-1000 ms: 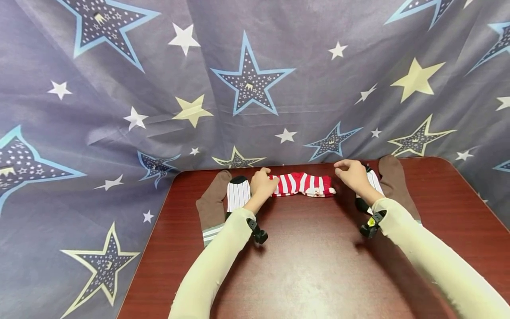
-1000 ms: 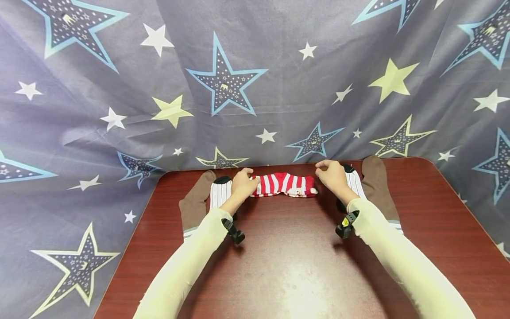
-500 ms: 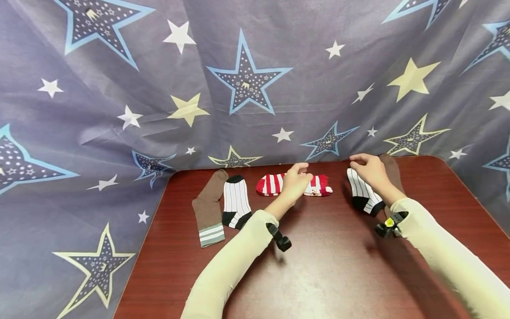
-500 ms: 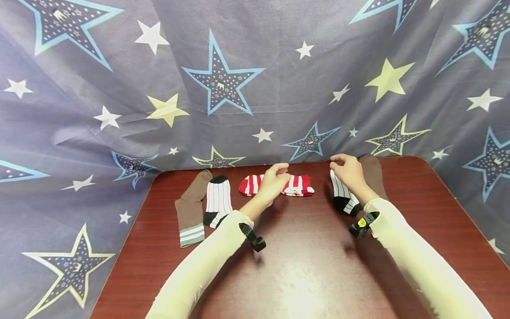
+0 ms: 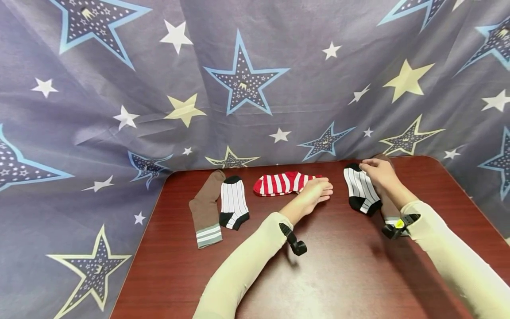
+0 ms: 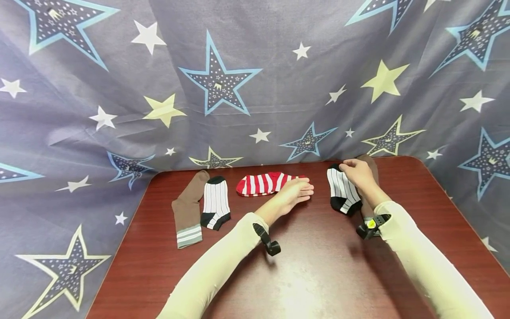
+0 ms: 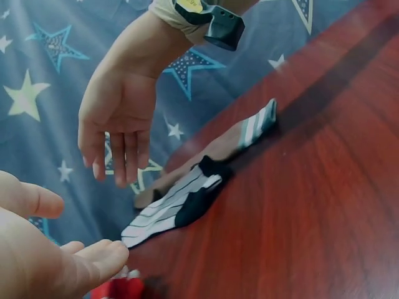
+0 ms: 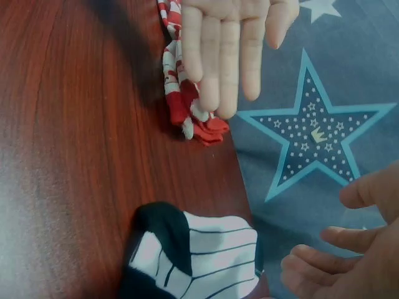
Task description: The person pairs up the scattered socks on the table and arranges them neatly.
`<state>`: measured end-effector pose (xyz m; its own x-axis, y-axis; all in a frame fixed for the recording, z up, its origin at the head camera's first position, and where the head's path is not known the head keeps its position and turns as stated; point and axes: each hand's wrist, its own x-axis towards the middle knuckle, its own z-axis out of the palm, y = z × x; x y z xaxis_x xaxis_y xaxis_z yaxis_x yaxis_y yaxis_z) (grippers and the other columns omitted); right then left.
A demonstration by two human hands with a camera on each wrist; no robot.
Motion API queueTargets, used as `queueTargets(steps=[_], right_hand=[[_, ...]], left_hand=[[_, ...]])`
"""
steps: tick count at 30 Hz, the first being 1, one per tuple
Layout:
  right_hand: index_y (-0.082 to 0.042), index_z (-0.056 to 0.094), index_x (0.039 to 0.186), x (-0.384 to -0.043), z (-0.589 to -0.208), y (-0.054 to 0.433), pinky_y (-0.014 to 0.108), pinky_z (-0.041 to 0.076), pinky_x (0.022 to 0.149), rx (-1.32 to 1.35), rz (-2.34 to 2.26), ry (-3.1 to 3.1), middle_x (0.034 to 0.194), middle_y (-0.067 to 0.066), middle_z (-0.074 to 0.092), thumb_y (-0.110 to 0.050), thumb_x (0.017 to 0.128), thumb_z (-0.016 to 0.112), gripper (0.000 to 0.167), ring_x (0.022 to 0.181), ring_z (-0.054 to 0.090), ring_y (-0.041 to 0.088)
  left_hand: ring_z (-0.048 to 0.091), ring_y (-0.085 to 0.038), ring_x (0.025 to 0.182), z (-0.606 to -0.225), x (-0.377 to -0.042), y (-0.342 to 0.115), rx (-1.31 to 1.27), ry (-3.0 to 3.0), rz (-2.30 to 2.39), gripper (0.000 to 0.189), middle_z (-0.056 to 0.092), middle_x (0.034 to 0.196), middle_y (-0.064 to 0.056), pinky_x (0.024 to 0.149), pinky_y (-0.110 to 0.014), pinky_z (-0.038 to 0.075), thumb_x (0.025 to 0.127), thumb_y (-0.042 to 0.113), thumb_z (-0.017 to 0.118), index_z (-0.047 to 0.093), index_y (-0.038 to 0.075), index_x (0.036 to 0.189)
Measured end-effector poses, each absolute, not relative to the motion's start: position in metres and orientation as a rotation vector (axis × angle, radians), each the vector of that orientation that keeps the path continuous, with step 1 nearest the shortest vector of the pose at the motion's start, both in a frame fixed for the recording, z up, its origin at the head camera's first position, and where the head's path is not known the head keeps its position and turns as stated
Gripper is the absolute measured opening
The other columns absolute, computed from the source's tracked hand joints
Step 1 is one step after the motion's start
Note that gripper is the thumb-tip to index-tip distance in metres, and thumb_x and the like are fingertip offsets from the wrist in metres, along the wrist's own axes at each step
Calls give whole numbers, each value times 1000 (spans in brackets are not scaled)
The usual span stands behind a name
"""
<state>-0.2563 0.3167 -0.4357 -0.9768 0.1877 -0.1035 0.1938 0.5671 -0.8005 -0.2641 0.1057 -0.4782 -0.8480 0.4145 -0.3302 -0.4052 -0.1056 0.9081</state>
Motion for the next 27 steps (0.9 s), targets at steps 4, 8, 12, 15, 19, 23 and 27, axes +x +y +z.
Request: queueTargets(steps=[4, 8, 12, 15, 19, 23, 27], right_hand=[[14, 53, 135, -258, -441, 324, 16, 50, 65, 367, -1423, 2730, 100, 16, 66, -25, 104, 49, 50, 78, 56, 3], [15, 49, 138, -258, -444, 329, 22, 55, 68, 419, -1441, 2648, 78, -10, 57, -25, 104, 49, 52, 71, 53, -2], [13, 45, 142, -257, -446, 332, 35, 57, 85, 485, -1442, 2574, 88, -3, 62, -28, 104, 48, 56, 82, 58, 5], [12, 43, 144, -256, -448, 334, 44, 54, 96, 515, -1445, 2526, 95, 3, 62, -31, 105, 48, 58, 91, 59, 13], [10, 43, 143, -255, -450, 335, 42, 54, 91, 534, -1438, 2497, 84, -6, 59, -29, 105, 48, 55, 87, 59, 14], [11, 43, 143, -253, -452, 336, 37, 55, 85, 551, -1423, 2496, 84, -6, 60, -28, 105, 48, 55, 82, 58, 10], [12, 41, 144, -252, -454, 337, 41, 55, 90, 554, -1414, 2488, 97, 5, 62, -28, 105, 46, 56, 91, 59, 16]], left_hand=[[48, -43, 140, -484, -263, 114, -26, 1579, 1988, 52, 49, 148, -32, 119, -51, 39, 102, 8, 49, 38, -9, 150], [48, -42, 140, -487, -262, 120, -51, 1561, 1982, 49, 49, 148, -31, 119, -51, 40, 102, 9, 48, 42, -12, 146], [48, -43, 140, -491, -261, 124, -61, 1547, 1965, 46, 49, 147, -33, 119, -51, 40, 102, 10, 47, 47, -14, 142], [48, -45, 139, -494, -262, 126, -69, 1540, 1958, 46, 49, 147, -35, 118, -51, 40, 101, 9, 48, 48, -15, 141], [47, -47, 139, -496, -263, 129, -82, 1521, 1953, 47, 47, 147, -36, 119, -51, 39, 101, 9, 47, 46, -15, 142], [46, -49, 140, -497, -263, 133, -99, 1500, 1949, 48, 46, 147, -37, 120, -52, 38, 101, 9, 46, 46, -15, 143], [45, -50, 140, -499, -264, 137, -127, 1472, 1959, 47, 46, 147, -38, 120, -53, 38, 100, 9, 47, 47, -14, 142]])
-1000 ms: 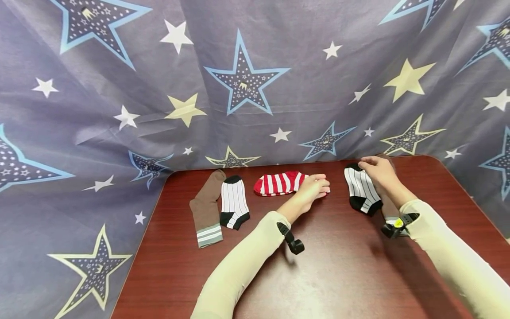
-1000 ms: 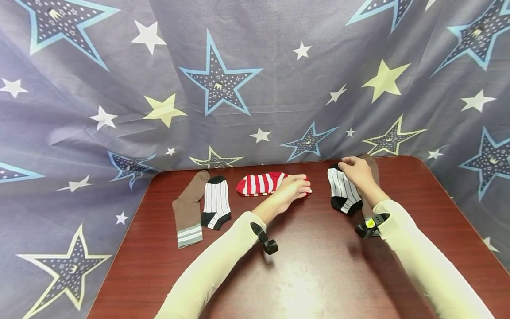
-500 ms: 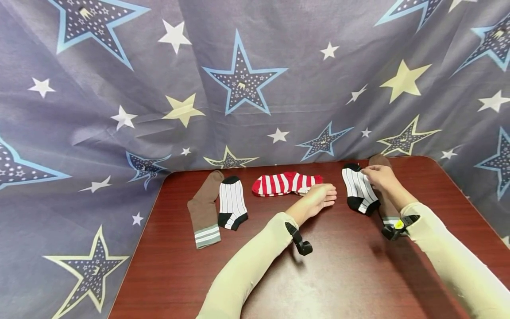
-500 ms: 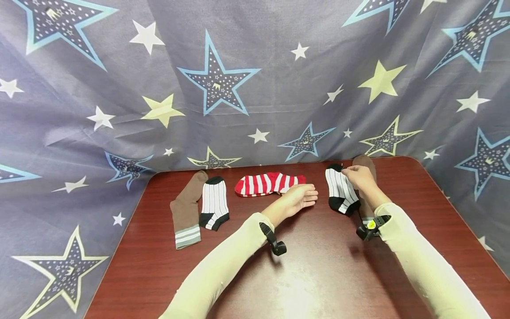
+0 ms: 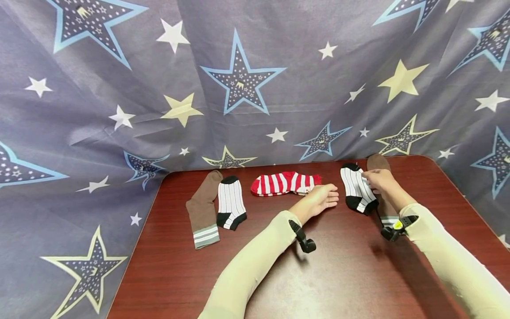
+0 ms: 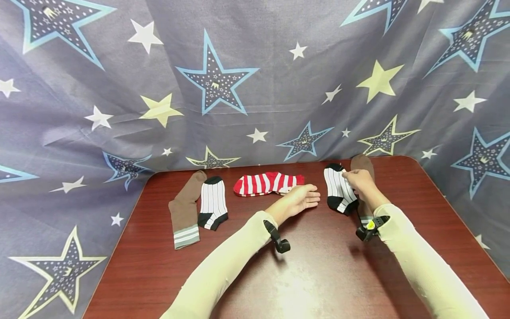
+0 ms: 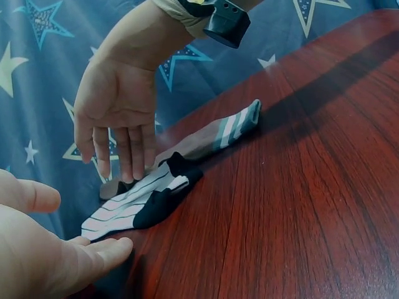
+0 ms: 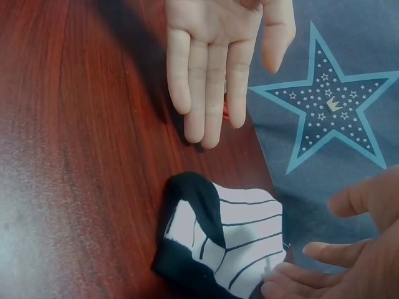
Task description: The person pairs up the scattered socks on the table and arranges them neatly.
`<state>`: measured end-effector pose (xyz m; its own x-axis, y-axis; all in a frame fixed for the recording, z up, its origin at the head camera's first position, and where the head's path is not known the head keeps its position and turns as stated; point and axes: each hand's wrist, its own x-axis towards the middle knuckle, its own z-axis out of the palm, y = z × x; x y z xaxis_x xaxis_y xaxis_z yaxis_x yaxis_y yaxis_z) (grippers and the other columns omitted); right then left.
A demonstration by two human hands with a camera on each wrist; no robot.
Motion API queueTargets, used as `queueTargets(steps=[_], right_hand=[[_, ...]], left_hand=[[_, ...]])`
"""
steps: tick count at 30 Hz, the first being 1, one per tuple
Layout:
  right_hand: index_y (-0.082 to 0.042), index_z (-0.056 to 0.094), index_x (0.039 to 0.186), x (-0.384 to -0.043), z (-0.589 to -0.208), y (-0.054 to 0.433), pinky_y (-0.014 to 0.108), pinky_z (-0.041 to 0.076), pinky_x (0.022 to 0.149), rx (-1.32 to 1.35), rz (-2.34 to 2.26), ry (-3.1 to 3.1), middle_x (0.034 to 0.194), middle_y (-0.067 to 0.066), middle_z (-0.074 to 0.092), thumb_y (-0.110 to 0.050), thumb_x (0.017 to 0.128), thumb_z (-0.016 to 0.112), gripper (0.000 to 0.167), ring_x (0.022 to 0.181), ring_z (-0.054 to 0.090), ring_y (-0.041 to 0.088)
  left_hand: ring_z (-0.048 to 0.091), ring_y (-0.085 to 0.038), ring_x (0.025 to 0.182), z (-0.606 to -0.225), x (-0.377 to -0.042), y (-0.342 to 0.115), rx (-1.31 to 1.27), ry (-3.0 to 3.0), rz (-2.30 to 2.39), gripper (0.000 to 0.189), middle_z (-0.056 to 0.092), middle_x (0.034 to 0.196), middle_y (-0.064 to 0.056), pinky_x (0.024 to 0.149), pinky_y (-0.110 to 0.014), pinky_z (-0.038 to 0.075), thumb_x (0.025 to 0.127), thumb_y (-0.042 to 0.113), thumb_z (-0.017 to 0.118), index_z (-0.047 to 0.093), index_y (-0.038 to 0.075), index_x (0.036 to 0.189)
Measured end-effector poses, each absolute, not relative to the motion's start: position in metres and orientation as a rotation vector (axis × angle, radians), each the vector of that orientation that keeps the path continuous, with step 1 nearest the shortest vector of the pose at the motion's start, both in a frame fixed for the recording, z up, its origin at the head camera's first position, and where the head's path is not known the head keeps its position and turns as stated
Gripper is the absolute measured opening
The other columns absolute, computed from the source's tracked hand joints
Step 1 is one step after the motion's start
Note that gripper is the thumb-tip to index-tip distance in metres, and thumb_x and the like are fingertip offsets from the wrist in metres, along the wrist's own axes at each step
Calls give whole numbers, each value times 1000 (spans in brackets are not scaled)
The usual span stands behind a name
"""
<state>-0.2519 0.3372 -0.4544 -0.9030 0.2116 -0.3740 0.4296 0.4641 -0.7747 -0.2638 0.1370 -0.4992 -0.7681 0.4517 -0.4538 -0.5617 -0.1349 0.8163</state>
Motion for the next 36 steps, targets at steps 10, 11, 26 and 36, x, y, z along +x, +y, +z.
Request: queueTargets(steps=[10, 11, 26, 36], right_hand=[[15, 41, 141, -252, -457, 336, 48, 53, 98, 549, -1424, 2459, 94, 9, 58, -23, 106, 43, 52, 91, 57, 20], [15, 41, 141, -252, -457, 336, 48, 53, 97, 551, -1419, 2462, 93, 9, 58, -23, 105, 44, 52, 91, 57, 20], [12, 46, 138, -252, -457, 330, 30, 56, 77, 563, -1388, 2476, 84, 0, 55, -22, 104, 47, 49, 78, 56, 8], [12, 46, 135, -252, -458, 326, 27, 54, 71, 543, -1421, 2445, 74, -6, 52, -21, 103, 48, 46, 72, 54, 7]], left_hand=[[42, -51, 142, -500, -265, 140, -151, 1416, 1980, 49, 43, 148, -40, 120, -54, 36, 100, 9, 48, 45, -12, 144], [41, -51, 142, -500, -265, 140, -155, 1412, 1983, 49, 43, 148, -40, 120, -54, 36, 99, 9, 48, 45, -12, 144], [42, -50, 142, -502, -263, 144, -174, 1379, 1990, 47, 45, 147, -39, 120, -55, 36, 100, 8, 47, 46, -12, 142], [42, -50, 142, -504, -264, 143, -172, 1354, 1989, 45, 44, 148, -39, 120, -55, 36, 99, 8, 47, 46, -12, 140]])
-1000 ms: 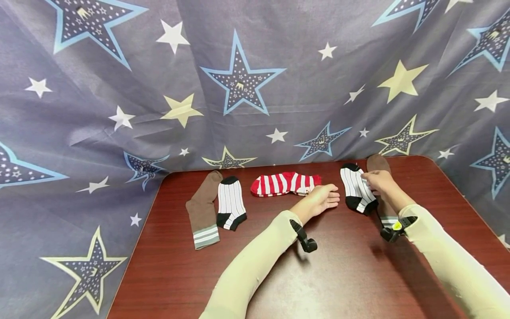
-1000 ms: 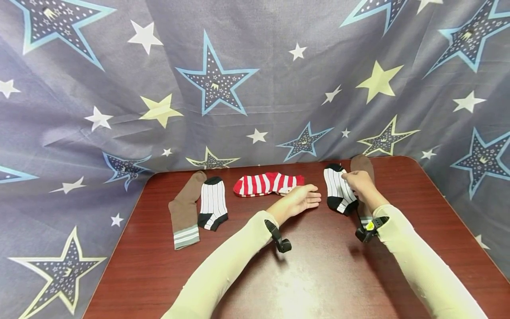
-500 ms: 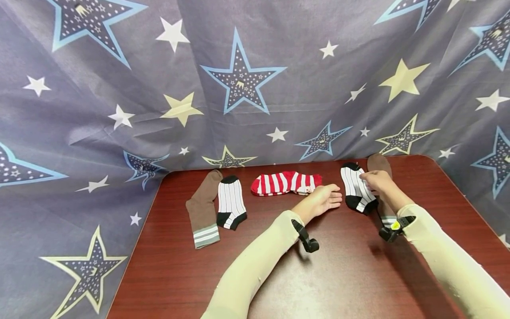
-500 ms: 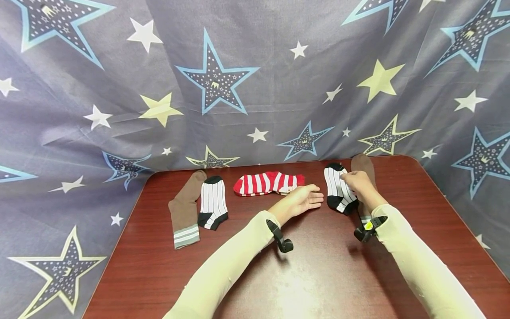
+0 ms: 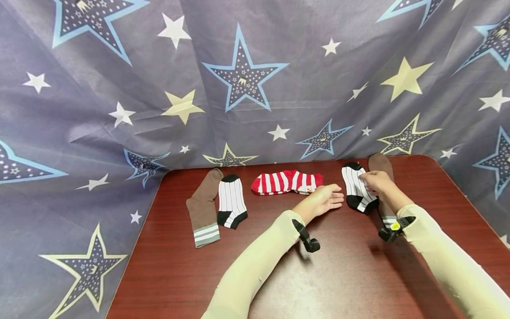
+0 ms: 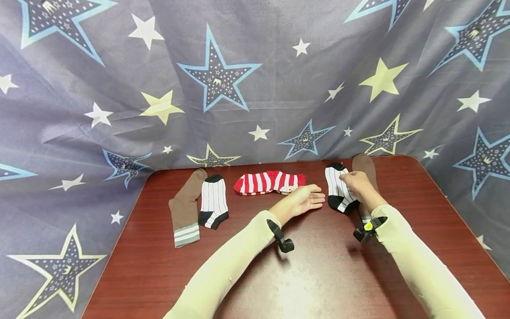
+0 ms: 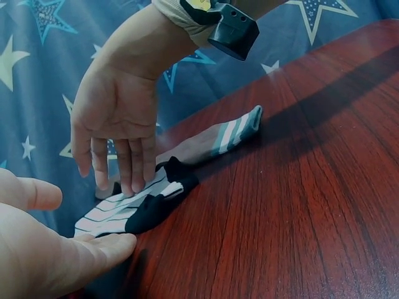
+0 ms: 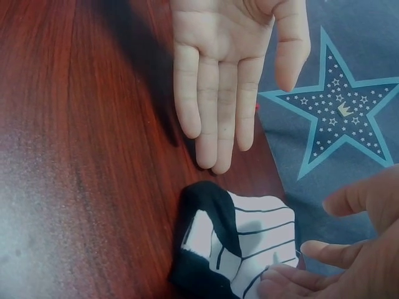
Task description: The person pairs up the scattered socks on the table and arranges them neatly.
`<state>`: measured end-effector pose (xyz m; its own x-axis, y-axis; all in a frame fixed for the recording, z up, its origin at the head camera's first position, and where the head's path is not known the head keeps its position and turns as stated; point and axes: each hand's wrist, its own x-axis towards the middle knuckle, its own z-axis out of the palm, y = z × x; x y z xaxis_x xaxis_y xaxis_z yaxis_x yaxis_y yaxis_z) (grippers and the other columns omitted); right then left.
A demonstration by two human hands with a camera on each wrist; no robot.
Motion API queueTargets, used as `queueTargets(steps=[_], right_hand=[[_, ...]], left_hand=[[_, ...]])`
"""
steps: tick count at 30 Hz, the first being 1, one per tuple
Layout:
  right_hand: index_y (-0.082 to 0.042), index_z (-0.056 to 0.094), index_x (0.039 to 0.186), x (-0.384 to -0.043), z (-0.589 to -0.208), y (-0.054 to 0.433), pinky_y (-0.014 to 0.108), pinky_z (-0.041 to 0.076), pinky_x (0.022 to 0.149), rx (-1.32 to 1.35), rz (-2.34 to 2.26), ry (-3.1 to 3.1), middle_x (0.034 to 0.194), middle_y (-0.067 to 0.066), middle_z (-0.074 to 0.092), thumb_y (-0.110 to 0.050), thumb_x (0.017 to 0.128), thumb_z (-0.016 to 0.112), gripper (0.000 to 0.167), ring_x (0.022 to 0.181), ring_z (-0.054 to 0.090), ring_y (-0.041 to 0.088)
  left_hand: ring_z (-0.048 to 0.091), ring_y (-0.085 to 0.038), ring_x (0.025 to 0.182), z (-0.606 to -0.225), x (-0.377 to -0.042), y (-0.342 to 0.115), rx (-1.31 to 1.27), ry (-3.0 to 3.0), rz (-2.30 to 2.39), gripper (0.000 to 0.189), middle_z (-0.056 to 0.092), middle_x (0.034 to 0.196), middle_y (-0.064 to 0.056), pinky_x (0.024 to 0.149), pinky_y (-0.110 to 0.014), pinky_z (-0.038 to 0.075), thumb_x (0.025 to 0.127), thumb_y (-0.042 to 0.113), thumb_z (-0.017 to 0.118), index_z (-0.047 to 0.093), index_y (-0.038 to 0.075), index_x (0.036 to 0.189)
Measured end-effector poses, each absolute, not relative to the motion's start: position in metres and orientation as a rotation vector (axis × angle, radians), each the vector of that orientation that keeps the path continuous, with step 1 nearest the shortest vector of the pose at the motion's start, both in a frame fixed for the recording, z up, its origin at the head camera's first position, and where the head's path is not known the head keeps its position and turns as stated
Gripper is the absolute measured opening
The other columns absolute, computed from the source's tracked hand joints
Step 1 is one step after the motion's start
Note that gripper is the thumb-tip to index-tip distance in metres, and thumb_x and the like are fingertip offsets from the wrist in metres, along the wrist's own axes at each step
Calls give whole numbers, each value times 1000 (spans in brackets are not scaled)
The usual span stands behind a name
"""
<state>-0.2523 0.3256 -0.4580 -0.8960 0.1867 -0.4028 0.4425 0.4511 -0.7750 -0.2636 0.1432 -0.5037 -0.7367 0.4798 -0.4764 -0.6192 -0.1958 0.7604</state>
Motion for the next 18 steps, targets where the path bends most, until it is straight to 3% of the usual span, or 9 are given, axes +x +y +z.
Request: queueTargets(steps=[6, 18], right_hand=[[10, 47, 132, -252, -458, 325, 25, 52, 68, 540, -1442, 2424, 69, -10, 52, -20, 104, 47, 41, 67, 53, 3], [12, 42, 139, -252, -458, 324, 28, 55, 74, 543, -1431, 2400, 72, -10, 58, -22, 105, 45, 48, 70, 58, 2]], left_hand=[[42, -50, 142, -507, -265, 144, -164, 1343, 1990, 45, 44, 148, -39, 120, -55, 36, 100, 8, 45, 45, -13, 140], [44, -49, 141, -508, -265, 147, -176, 1334, 1998, 45, 46, 147, -38, 120, -56, 36, 99, 8, 47, 47, -14, 138]])
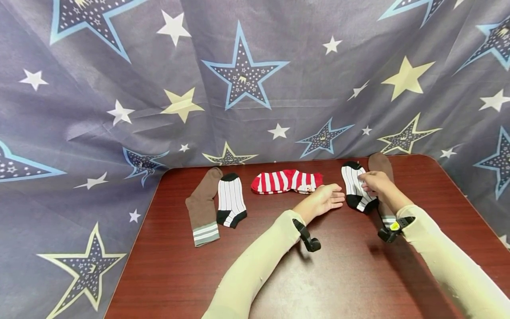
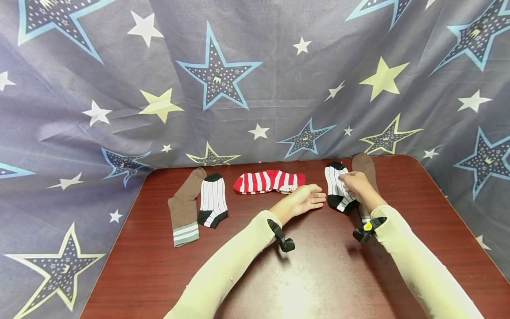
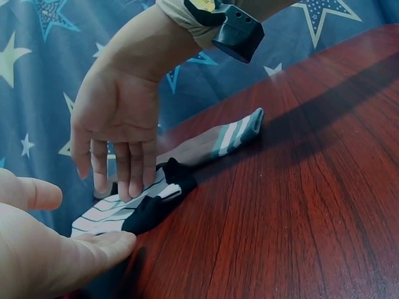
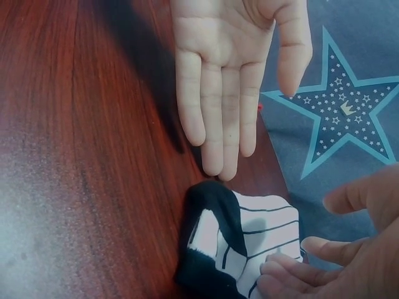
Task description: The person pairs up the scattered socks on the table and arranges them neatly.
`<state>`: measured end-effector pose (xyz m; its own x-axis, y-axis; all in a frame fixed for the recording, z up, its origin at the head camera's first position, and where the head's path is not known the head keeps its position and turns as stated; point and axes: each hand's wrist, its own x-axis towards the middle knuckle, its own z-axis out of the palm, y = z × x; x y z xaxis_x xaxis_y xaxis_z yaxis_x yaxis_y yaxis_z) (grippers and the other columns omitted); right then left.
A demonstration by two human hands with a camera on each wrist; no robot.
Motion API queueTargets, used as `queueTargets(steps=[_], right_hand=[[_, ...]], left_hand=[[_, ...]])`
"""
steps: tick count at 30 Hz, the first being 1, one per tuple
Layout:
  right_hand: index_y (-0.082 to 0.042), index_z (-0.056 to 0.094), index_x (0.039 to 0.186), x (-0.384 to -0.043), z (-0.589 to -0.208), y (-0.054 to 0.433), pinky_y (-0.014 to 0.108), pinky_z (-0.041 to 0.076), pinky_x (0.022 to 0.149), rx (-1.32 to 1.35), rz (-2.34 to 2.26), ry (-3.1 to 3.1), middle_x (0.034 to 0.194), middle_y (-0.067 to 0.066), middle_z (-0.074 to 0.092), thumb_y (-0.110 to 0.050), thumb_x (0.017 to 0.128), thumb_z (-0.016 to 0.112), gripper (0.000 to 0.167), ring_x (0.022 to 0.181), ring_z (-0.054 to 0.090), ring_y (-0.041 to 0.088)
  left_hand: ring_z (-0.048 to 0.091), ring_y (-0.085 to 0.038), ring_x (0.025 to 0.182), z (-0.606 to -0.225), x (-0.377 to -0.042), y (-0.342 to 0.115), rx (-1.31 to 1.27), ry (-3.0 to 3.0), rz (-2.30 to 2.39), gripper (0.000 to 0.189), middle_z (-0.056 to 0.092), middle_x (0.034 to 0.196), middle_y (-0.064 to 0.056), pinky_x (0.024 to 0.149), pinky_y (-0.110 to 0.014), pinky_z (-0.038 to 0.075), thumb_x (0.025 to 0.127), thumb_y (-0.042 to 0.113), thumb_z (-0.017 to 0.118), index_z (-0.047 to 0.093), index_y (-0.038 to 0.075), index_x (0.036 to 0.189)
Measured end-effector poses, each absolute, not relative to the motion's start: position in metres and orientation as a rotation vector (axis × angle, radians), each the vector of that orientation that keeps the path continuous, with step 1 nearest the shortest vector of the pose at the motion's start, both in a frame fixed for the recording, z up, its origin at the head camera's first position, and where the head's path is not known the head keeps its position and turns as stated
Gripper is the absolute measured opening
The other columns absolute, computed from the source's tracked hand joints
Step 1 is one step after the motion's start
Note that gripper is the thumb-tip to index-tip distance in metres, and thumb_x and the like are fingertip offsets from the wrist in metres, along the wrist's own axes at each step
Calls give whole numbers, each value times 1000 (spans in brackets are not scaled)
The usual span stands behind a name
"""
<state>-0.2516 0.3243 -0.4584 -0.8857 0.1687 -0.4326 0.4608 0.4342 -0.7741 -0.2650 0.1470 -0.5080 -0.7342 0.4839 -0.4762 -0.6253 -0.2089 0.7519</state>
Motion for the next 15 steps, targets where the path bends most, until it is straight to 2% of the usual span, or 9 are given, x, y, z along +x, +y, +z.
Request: queueTargets(steps=[6, 9, 12, 15], right_hand=[[11, 44, 136, -253, -457, 324, 25, 54, 68, 550, -1455, 2410, 69, -11, 55, -20, 105, 46, 44, 65, 56, 1], [12, 46, 137, -254, -457, 325, 26, 56, 69, 563, -1436, 2465, 74, -6, 57, -20, 104, 47, 46, 68, 56, 4], [12, 46, 141, -255, -458, 328, 33, 56, 79, 567, -1391, 2510, 95, 10, 63, -21, 104, 47, 50, 84, 60, 13], [12, 42, 144, -255, -459, 331, 46, 54, 96, 570, -1366, 2501, 125, 30, 56, -22, 104, 45, 53, 109, 60, 33]], left_hand=[[45, -48, 141, -507, -264, 148, -172, 1335, 1996, 45, 46, 146, -39, 119, -55, 37, 99, 8, 47, 47, -14, 138], [44, -48, 141, -508, -263, 148, -174, 1328, 2000, 46, 46, 147, -38, 119, -56, 37, 99, 8, 47, 47, -14, 139], [43, -49, 142, -508, -263, 149, -171, 1317, 2001, 46, 45, 147, -38, 120, -56, 36, 99, 8, 46, 46, -14, 139], [43, -49, 141, -508, -263, 149, -173, 1312, 2003, 46, 46, 147, -38, 120, -56, 36, 99, 8, 46, 46, -14, 139]])
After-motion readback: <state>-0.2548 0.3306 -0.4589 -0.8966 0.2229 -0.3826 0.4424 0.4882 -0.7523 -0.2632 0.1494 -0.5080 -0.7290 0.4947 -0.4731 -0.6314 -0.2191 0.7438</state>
